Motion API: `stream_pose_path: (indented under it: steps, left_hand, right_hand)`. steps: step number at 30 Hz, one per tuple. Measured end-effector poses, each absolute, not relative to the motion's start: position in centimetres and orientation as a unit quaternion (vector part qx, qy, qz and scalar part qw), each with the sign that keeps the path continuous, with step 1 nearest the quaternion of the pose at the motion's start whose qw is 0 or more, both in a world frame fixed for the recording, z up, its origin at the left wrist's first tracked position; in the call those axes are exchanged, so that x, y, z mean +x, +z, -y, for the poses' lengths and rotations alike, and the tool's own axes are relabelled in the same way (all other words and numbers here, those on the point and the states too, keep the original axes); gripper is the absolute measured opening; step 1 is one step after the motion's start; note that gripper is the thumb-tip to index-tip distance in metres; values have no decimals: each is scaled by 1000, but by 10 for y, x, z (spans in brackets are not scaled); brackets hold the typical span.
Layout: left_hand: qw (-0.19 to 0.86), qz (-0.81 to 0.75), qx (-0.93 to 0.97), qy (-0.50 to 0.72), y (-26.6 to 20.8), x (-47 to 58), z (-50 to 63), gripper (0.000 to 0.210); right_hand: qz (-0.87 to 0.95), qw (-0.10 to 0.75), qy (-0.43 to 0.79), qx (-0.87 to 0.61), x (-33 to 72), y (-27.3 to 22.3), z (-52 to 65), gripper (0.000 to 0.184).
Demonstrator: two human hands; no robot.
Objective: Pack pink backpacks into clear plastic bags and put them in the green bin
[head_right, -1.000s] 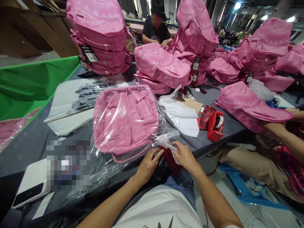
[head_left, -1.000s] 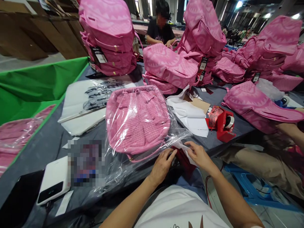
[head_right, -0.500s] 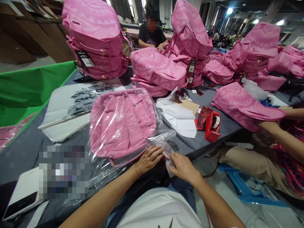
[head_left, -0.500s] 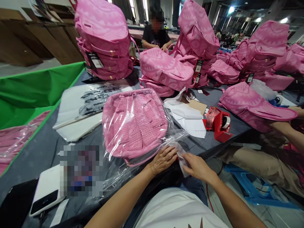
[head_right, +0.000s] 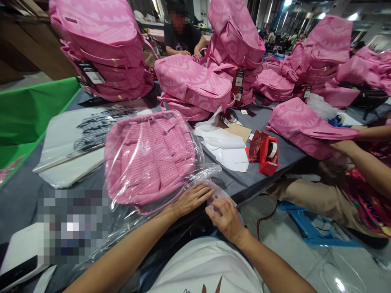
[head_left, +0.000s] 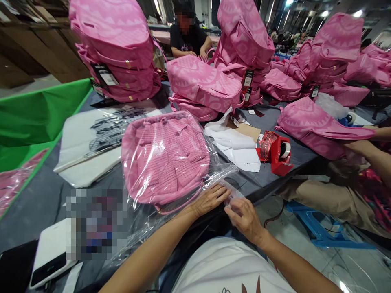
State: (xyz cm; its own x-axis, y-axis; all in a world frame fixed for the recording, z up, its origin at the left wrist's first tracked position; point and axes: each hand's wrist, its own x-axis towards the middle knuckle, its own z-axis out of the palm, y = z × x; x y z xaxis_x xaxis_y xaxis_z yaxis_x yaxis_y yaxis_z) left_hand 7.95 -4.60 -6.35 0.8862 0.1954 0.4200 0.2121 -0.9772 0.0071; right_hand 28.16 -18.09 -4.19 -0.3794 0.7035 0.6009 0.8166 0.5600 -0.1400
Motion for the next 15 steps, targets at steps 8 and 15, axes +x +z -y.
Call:
stream_pose_path:
  steps: [8,15]
  left_hand:
    - [38,64,-980,-183,-62,82,43,33]
    - [41,28,-973,-224,-80,84,43,23]
  right_hand:
    - [849,367,-45,-378,302,-57,200,22]
    - [844,326,7,-427,321,-47,178,44]
